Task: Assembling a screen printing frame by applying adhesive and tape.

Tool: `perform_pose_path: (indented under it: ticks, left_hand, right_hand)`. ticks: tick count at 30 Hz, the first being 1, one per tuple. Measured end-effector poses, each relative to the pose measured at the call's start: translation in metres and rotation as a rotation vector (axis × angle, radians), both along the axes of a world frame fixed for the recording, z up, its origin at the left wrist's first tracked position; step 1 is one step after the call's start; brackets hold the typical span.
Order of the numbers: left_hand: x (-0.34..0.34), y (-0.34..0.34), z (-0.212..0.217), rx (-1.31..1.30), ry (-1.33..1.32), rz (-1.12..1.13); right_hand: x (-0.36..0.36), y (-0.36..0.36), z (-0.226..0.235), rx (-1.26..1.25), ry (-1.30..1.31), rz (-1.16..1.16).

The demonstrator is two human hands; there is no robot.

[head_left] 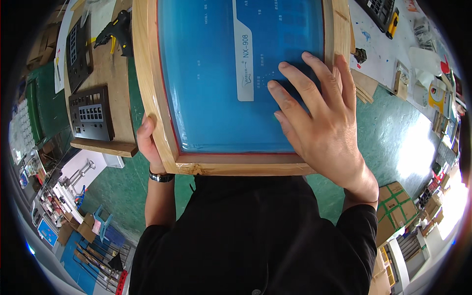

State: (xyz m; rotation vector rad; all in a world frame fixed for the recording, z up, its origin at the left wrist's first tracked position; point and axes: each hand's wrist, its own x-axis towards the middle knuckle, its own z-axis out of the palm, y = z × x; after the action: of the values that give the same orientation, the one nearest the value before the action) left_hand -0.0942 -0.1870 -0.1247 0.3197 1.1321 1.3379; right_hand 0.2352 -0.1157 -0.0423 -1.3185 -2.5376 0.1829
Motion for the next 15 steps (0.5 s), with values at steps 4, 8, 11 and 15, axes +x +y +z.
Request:
perform_pose_path:
  ticks: [4, 8, 11, 15]
  left_hand:
    - [-0.0007, 0.0004, -0.0006, -0.038, 0.032, 0.003]
    - [-0.002, -0.0006, -0.0027, -0.035, 0.027, 0.002]
    - [-0.0029, -0.0016, -0.0039, -0.027, 0.021, 0.006]
    - [-0.0031, -0.0016, -0.003, -0.017, 0.056, 0.003]
  right_hand:
    - [0.0073, -0.0048, 0.0055, -0.028, -0.041, -0.032]
    - [0.0101, -0.0086, 0.0079, -0.047, -0.046, -0.052]
    - [0.0104, -0.0091, 0.0072, -0.052, -0.037, -0.055]
    - [0.0099, -0.0086, 0.0056, -0.038, -0.043, -0.055]
